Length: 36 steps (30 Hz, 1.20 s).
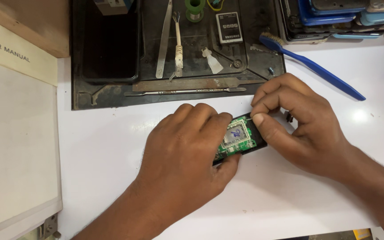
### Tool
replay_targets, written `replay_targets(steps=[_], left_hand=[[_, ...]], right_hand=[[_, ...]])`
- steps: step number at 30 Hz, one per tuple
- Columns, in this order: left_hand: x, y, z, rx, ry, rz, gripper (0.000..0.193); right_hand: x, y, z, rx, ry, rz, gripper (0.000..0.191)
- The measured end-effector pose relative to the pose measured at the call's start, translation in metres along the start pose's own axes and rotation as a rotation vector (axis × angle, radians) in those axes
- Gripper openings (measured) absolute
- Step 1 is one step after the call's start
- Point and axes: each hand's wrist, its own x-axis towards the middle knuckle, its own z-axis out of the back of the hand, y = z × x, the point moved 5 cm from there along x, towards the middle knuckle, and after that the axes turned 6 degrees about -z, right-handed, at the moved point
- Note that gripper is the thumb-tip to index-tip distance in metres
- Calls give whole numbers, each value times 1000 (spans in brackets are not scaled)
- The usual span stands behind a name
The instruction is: The person repairs a keypad mobile phone at a workbench. They pick up a screwdriver and unscrew the phone, brush the keypad housing, then hold the exposed circuit board and use a soldering iron on its components, repositioning the board repeatedly while working on it.
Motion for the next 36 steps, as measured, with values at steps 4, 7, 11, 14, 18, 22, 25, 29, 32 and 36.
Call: replay_targets(steps=[4,7,11,14,18,22,25,29,32,36], left_hand=[[-1,1,8,-20,-55,7,49],[-1,3,12,-78,-79,44,51],[2,7,12,-134,-54,95,53],[3,7,15,-158,-58,108,55],[3,7,22,-198,-95,114,51],[0,10,27,-512,-169,157,48],[0,18,25,-757,-185,214,49],[-1,26,23,-1024,-238,243,52],[-2,31,25,-1117,-278,265,50],[-2,36,21,-1321,-255,350,49]], right_hand=[[4,1,7,84,87,48,36],[7,5,11,45,208,155,71],[6,3,5,-76,291,174,95],[5,-5,-2,-140,317,88,99],[3,-9,-3,-147,310,101,95],[2,-9,-1,-194,268,139,89],[6,-14,3,-238,264,86,90],[14,-19,15,-334,210,54,83],[16,-17,22,-420,153,72,79],[16,-9,18,-410,140,147,78]])
